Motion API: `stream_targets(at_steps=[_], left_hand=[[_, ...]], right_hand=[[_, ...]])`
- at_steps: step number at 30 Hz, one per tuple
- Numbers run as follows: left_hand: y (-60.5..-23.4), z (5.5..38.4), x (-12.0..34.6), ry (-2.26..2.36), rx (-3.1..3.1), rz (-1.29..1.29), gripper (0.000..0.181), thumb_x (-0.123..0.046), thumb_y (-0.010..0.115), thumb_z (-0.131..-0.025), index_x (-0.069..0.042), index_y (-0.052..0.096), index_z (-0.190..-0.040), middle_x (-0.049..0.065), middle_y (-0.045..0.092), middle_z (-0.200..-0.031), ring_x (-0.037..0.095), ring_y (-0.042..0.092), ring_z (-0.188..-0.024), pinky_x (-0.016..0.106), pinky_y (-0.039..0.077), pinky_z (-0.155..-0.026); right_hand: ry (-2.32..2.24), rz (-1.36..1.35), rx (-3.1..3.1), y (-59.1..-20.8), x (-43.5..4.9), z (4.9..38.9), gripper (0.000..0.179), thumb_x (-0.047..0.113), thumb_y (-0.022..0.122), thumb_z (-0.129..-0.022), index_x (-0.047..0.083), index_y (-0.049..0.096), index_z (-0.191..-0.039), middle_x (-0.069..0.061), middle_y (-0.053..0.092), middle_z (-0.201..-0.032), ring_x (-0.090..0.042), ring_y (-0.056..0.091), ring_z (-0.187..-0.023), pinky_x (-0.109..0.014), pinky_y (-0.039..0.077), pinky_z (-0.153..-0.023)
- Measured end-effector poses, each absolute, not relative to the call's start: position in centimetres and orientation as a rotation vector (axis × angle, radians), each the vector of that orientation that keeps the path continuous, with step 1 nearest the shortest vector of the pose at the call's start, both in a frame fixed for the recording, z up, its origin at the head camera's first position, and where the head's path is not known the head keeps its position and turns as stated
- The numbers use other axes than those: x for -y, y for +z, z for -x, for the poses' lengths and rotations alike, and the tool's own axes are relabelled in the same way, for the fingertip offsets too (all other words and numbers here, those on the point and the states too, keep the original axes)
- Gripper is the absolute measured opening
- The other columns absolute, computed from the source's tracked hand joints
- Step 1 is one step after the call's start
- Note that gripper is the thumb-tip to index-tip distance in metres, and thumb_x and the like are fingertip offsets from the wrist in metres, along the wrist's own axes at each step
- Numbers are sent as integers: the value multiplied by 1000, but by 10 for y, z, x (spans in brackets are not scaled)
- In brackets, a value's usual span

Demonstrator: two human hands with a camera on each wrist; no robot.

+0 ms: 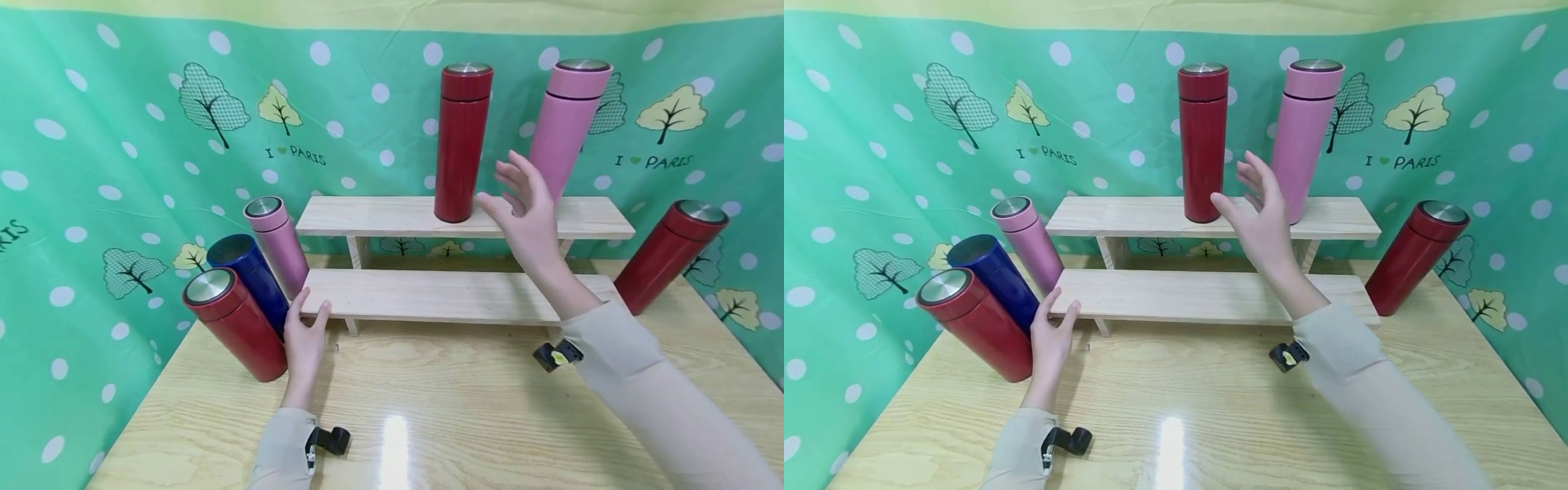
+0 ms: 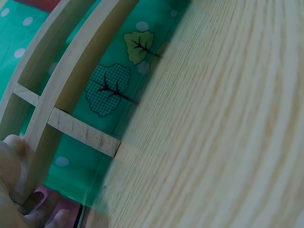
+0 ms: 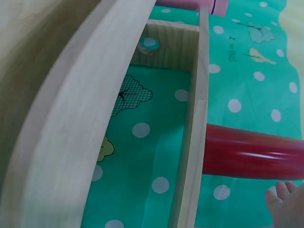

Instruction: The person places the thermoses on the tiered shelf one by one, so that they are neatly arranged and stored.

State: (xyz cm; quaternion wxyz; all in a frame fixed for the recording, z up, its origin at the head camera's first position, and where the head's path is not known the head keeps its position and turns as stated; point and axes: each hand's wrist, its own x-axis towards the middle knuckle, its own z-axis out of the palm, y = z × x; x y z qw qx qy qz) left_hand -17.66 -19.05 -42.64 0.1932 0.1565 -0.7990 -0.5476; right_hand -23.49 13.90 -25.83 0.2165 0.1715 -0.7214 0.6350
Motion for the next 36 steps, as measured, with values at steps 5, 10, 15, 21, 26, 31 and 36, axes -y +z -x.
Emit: stream_targets(at_steps=[5, 10, 15, 21, 26, 31, 36], left_hand=[[-426, 177, 191, -1551, 2237, -446, 57, -30, 66, -97, -14, 47, -148, 11, 42, -152, 27, 30, -144, 46, 26, -116], [-426, 177, 191, -1554, 2228, -442, 57, -31, 66, -96, -14, 48, -147, 11, 43, -152, 26, 30, -144, 45, 26, -116], [-426, 177, 192, -1551, 2225, -441, 57, -30, 67, -96, -13, 48, -147, 10, 44, -151, 26, 31, -144, 45, 26, -116], [-427, 177, 192, -1558, 2227, -438, 57, -30, 66, -96, -12, 48, -147, 11, 43, -151, 27, 31, -144, 45, 26, -116], [-427, 178, 192, -1559, 2225, -448, 57, -30, 67, -96, -13, 48, -147, 11, 43, -151, 26, 31, -144, 45, 26, -116], [-427, 178, 192, -1561, 2224, -453, 57, -30, 67, -96, -13, 48, -147, 12, 43, -152, 27, 31, -144, 45, 26, -116], [-427, 178, 191, -1565, 2223, -449, 57, -31, 67, -96, -14, 48, -147, 11, 42, -152, 27, 30, -144, 45, 26, -116]], right_hand=[[1764, -451, 1950, -265, -151, 216, 63, 11, 70, -93, 14, 42, -149, -6, 53, -142, -21, 48, -132, -37, 37, -111], [1824, -470, 1823, -274, -163, 199, 57, 6, 68, -93, 11, 47, -145, -9, 54, -141, -25, 48, -130, -32, 37, -110], [1876, -483, 1741, -284, -176, 187, 55, 0, 66, -93, 10, 49, -144, -10, 55, -140, -23, 49, -130, -30, 37, -110], [1867, -490, 1660, -298, -193, 173, 54, -9, 63, -91, 5, 51, -142, -14, 57, -137, -22, 53, -127, -27, 39, -108], [1843, -512, 1636, -310, -209, 166, 53, -14, 61, -90, 0, 51, -140, -17, 58, -135, -22, 55, -125, -26, 40, -107], [1788, -475, 1699, -321, -227, 160, 53, -14, 60, -90, -2, 49, -141, -16, 57, -136, -20, 54, -126, -23, 40, -106], [1758, -380, 1779, -330, -244, 154, 54, -13, 60, -91, 0, 48, -142, -12, 57, -138, -16, 53, -127, -19, 41, -104]])
